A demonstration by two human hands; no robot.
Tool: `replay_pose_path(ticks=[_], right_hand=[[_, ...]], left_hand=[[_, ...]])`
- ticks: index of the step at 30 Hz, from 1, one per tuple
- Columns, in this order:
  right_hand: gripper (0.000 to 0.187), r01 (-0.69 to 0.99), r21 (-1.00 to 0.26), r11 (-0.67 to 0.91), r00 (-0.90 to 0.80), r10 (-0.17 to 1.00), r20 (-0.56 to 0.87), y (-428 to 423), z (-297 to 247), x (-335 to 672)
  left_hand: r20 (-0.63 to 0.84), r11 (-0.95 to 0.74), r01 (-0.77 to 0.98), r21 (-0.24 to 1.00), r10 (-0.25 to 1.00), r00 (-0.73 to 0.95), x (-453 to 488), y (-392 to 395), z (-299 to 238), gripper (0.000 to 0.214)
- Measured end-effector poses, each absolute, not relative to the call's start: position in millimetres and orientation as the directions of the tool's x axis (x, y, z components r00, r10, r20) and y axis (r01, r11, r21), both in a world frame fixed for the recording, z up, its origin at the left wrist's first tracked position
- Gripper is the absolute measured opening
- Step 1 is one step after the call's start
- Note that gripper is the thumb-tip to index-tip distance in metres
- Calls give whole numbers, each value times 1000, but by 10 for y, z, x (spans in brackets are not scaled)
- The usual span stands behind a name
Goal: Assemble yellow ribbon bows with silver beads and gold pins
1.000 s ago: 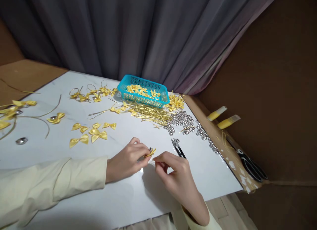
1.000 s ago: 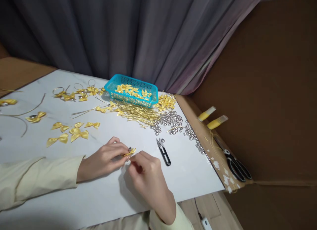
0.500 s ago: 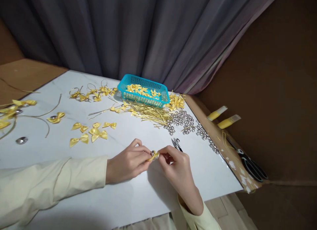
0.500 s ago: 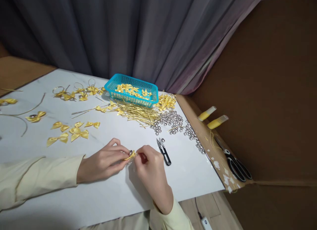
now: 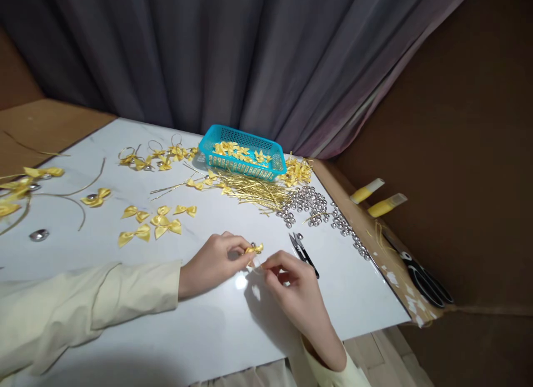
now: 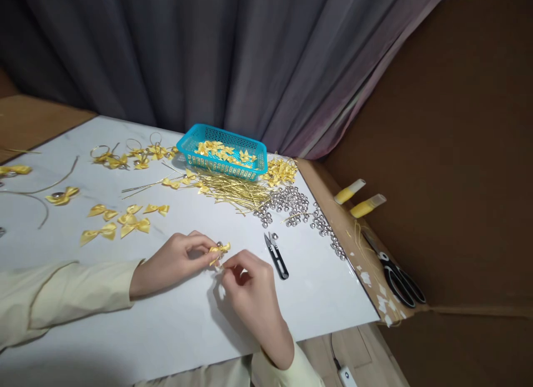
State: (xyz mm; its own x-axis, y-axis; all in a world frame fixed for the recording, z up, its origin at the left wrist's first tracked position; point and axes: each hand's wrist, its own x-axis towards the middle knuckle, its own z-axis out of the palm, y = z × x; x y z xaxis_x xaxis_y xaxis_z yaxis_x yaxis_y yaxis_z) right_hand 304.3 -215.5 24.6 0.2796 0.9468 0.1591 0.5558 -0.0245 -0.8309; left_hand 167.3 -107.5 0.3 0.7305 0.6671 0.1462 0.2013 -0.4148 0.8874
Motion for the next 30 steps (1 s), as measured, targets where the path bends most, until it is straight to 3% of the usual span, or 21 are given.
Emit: replay_pose_path(ticks=[4,6,8,10,13,15,18,24,30], right_hand=[[3,78,-987,-140,235,965,-118,-2131,295,3092],[3,-172,-960,-220,130,961,-244,-2132,296,3096],[7,-269,-930,-251,86,955,-282,-2138,279,3077],[22,-167,-965,-201,174,958,-230,-2146,244,3040],[38,230,-968,-104,349,937,-18,-2166,161,2978],[29,474,-878,-70,356,927,119,-2183,97,2946],[11,681,-732,-28,283,932,227,-2211,27,2914],[21,806,-592,1,205,938,280,-2212,5,2891],[24,687,-726,-45,240,956,168,-2175,47,2874]], left_hand=[[29,-257,189,948,659,751,1681,-1063,34,19],[38,-248,168,954,655,754,1683,-1069,37,19],[29,-216,152,964,658,752,1685,-1075,48,19],[-8,-145,140,979,666,746,1688,-1076,66,20],[-72,-52,144,988,675,734,1691,-1071,85,22],[-84,-51,160,986,678,730,1689,-1070,80,22],[-33,-144,184,972,694,719,1677,-1075,53,22],[140,-392,193,899,678,722,1660,-1079,11,18],[176,-422,168,891,663,728,1658,-1081,-15,16]])
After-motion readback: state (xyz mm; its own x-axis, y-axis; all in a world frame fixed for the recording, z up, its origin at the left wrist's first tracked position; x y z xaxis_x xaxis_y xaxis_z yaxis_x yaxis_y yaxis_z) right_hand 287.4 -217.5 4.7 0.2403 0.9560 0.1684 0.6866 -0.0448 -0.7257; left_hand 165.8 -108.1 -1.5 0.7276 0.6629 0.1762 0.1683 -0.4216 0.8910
